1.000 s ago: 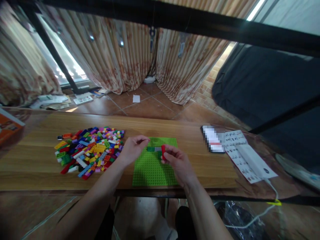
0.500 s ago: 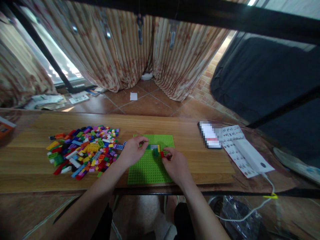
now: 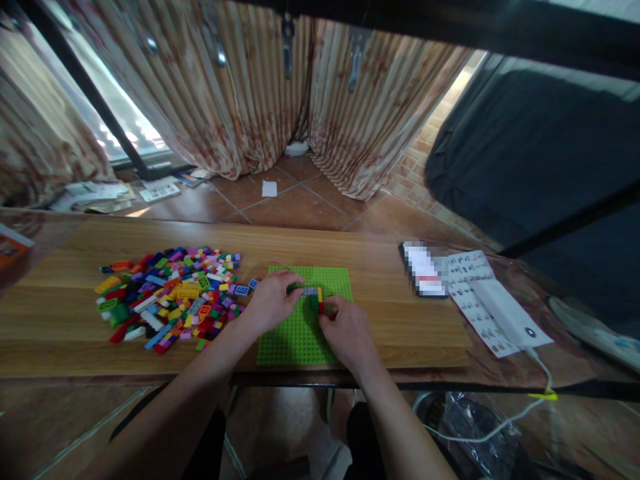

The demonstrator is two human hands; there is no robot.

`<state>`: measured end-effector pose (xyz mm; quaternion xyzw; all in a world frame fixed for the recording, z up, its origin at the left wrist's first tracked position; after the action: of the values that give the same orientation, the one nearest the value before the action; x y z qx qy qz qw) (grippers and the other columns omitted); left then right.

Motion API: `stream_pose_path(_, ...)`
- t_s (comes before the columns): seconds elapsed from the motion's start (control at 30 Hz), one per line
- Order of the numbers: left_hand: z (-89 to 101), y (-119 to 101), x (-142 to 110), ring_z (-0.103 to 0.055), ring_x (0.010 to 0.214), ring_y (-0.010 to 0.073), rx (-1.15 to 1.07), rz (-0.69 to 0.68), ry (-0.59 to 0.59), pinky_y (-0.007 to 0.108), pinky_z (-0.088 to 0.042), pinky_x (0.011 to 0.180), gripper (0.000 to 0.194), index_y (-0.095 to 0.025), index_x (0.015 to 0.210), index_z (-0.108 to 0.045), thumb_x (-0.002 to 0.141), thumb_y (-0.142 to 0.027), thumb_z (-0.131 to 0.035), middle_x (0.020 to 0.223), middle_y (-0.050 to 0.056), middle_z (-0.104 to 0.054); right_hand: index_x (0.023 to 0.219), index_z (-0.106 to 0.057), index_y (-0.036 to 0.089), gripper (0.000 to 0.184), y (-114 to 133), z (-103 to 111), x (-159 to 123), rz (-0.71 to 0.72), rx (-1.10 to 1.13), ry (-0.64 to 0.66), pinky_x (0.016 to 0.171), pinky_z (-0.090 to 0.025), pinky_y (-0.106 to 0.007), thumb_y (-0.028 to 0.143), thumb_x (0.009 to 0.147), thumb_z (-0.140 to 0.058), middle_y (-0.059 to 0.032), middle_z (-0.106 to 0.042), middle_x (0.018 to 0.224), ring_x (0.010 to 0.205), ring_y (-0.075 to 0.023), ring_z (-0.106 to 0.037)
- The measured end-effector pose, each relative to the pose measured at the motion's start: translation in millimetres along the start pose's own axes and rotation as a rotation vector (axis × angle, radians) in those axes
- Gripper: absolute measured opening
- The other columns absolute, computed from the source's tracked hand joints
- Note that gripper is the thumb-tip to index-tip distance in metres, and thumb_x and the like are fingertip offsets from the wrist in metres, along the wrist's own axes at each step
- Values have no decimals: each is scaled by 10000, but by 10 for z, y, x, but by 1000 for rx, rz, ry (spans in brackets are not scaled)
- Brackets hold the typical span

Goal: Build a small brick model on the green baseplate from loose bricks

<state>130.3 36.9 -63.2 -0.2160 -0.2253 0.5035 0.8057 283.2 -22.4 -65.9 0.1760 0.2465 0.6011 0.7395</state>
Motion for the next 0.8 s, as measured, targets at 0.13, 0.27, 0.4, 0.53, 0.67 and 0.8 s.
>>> stream_pose_path(0.13, 0, -7, -1, -614, 987, 235, -1, -6, 6, 365, -487, 924, 200, -173, 982, -709, 850, -190, -561, 1001, 86, -699, 937, -710, 204, 201, 2, 6, 7, 8, 29, -10, 654, -421, -280, 206, 748, -641, -10, -723, 730, 689, -181, -651)
stream_pose_path(0.27, 0, -20, -4, -612, 1000, 237, 6, -5, 23, 365, -481, 939, 204, -156, 986, -710, 850, -181, -561, 1012, 92, -697, 895, -727, 205, 163, -15, -8, 19, 4, 22, 8, 659, -419, -280, 243, 758, -648, -14, -727, 739, 701, -182, -653)
stream_pose_path(0.4, 3, -30, -14, -609, 1007, 234, 27, -10, 34, 363, -482, 939, 201, -156, 988, -704, 861, -187, -552, 1010, 86, -697, 848, -731, 198, 140, -54, -31, 47, -19, 40, 38, 640, -419, -270, 256, 763, -637, -15, -729, 754, 710, -177, -653)
stream_pose_path(0.53, -3, -27, -22, -610, 994, 232, 47, -30, 27, 366, -484, 935, 192, -165, 973, -705, 866, -197, -548, 987, 79, -698, 806, -730, 189, 118, -68, -31, 73, -42, 82, 64, 623, -426, -263, 253, 753, -646, -18, -727, 730, 684, -171, -652)
stream_pose_path(0.67, -15, -13, -23, -612, 983, 228, 49, -52, 18, 370, -484, 940, 205, -165, 965, -713, 858, -176, -539, 982, 80, -698, 796, -732, 185, 108, -73, -35, 107, -57, 109, 85, 610, -436, -259, 245, 745, -659, -20, -729, 719, 657, -165, -652)
stream_pose_path(0.8, -8, 17, -18, -618, 1000, 217, 14, -42, 17, 367, -474, 970, 278, -163, 974, -722, 855, -101, -479, 1002, 79, -705, 766, -721, 177, 83, -91, -56, 156, -53, 109, 103, 585, -439, -252, 238, 725, -682, -10, -712, 669, 604, -155, -643)
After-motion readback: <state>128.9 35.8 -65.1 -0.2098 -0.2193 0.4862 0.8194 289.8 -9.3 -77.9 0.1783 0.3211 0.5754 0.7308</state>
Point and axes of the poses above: each hand's wrist, its own x-axis towards the middle knuckle, its own z-axis out of the back of the hand, y = z × x, the point moved 5 cm from there along x, towards the middle knuckle
